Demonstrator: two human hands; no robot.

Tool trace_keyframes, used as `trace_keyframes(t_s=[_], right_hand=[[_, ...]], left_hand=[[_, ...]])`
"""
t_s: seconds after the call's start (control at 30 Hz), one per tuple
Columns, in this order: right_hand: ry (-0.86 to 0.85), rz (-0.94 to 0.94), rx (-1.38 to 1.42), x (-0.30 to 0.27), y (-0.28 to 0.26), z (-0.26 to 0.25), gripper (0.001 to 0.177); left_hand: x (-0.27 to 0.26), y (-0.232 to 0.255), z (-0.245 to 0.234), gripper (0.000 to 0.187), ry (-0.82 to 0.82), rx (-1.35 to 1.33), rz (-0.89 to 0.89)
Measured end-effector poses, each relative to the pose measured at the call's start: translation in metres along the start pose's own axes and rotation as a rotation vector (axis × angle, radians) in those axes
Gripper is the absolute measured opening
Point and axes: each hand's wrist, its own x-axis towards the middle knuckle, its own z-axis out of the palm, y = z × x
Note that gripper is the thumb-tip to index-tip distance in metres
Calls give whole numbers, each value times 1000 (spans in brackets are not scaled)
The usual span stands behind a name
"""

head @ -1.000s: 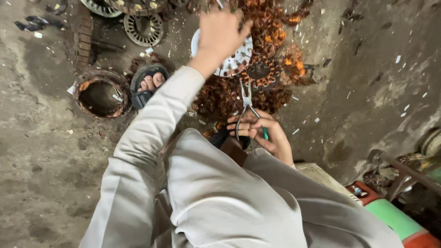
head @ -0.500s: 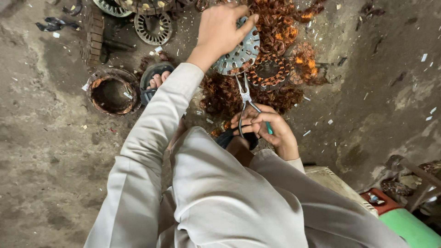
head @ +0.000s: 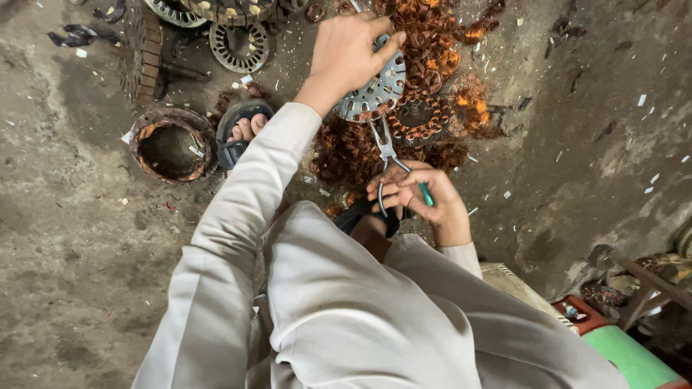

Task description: The person uses pliers to pull copper wire from a circular metal stator component. The person repeatedly pulls and twists the wire to separate it from the metal frame, accumulating copper shavings on the floor.

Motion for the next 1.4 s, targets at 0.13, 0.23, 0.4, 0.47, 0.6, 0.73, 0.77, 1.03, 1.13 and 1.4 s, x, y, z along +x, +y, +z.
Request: trace_keyframes(t_s=[0.13,0.23,0.4,0.47,0.6,0.73,0.77,1.03,1.13,1.4], right_hand=[[-12,43,27,3,-13,-14,27],[-72,36,148,9,-1,-12,15],[553,-211,-859,22,48,20,17],[654,-348,-1258,22,49,26,11],[141,-96,-63,20,23,20,14],[96,-162,-108,23,13,5,16],[37,-246,-166,25,19,6,17],[-142,-162,445,38,57,28,21],[-57,-199,308,44,61,18,22],[620,-906,-1263,28,47,2,13]], left_hand=[[3,3,3,37,63,15,26],[2,3,4,36,65,10,5],[0,0,4,37,38,44,4],[1,1,6,37,67,44,55],[1,0,4,36,153,20,65],[6,2,6,38,-29,75,-84],[4,2,6,39,17,69,-53],[-3,0,3,39,50,-16,-37],[0,-2,1,40,53,-6,-54],[0,-3,7,47,-8,-10,-216]])
